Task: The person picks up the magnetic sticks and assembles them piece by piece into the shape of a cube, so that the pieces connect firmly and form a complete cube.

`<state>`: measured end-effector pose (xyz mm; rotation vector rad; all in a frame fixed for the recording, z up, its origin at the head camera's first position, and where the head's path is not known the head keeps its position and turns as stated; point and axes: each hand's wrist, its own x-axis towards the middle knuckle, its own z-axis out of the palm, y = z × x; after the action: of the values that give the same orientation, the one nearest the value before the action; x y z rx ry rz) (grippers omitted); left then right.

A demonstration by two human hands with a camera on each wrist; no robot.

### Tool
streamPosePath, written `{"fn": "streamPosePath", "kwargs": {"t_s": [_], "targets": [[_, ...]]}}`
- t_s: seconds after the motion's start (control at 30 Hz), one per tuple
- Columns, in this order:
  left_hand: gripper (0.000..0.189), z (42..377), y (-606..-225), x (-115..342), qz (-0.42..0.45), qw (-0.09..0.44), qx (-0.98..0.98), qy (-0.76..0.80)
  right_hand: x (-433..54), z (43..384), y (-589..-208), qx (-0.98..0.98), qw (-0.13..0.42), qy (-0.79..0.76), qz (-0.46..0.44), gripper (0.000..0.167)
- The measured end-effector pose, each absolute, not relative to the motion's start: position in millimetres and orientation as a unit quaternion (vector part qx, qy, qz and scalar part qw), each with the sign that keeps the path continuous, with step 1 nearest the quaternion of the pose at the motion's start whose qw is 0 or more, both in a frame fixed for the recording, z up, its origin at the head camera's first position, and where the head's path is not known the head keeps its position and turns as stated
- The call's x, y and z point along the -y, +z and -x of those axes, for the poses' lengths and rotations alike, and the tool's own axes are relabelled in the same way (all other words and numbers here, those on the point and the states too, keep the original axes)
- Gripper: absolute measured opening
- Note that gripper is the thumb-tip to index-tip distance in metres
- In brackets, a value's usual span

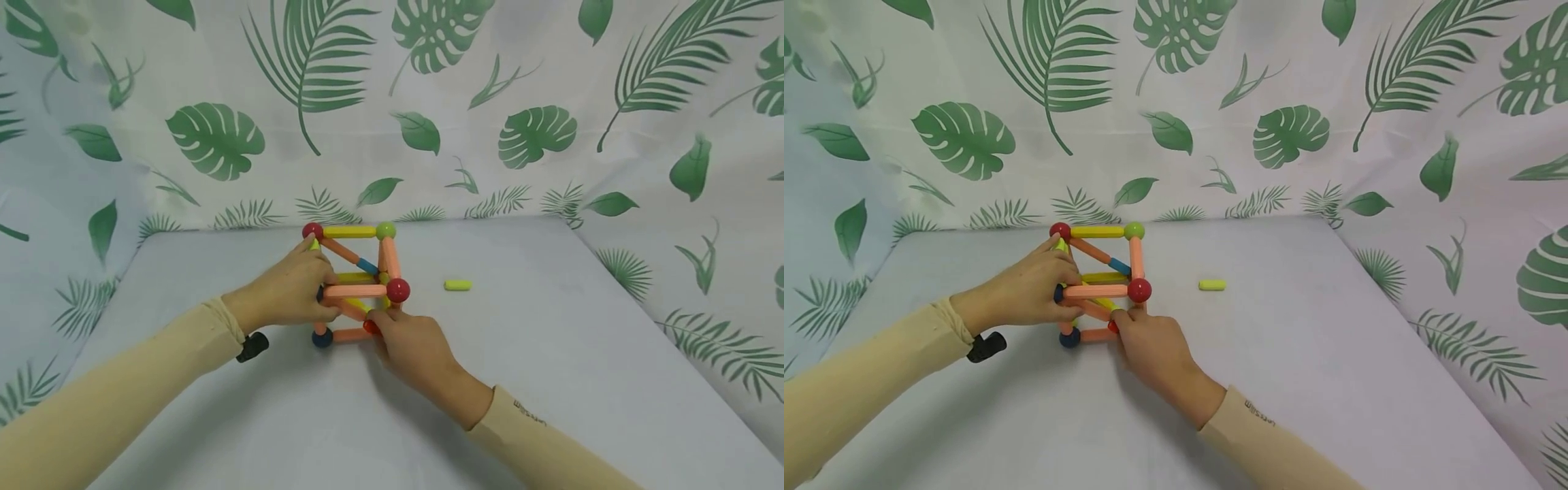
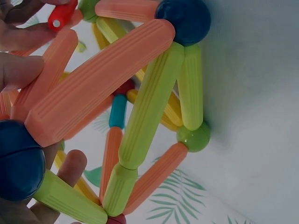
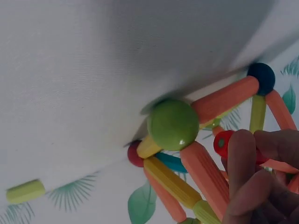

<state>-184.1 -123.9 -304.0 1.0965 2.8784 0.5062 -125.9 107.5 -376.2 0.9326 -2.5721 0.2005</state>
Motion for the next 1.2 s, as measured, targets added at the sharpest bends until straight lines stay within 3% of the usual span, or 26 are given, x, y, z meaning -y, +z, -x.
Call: {"fn": "streamPosePath", "kwargs": {"t_s": [0.37,0.8,0.93,1.07,1.2], "targets": [[0.019,186.0,-302.6,123.0,-0.37,-0.011,-0.914,0.163,-104.4,131.4,-383.2,0.908,0.248,-0.001,-0.338,0.018],[0.027,184.8,-302.8,121.2,-0.365,-0.006,-0.914,0.177,-102.5,136.4,-388.4,0.897,0.283,-0.034,-0.337,0.028],[0.027,185.6,-305.0,121.1,-0.37,-0.011,-0.911,0.18,-100.6,136.5,-388.4,0.899,0.28,-0.054,-0.334,0.029],[0.011,185.6,-306.9,121.4,-0.377,-0.01,-0.908,0.184,-102.4,133.0,-387.4,0.898,0.269,-0.047,-0.346,0.032],[0.025,184.1,-306.8,124.9,-0.378,-0.025,-0.91,0.17,-114.1,121.6,-380.5,0.896,0.26,0.0,-0.359,0.025]]}}
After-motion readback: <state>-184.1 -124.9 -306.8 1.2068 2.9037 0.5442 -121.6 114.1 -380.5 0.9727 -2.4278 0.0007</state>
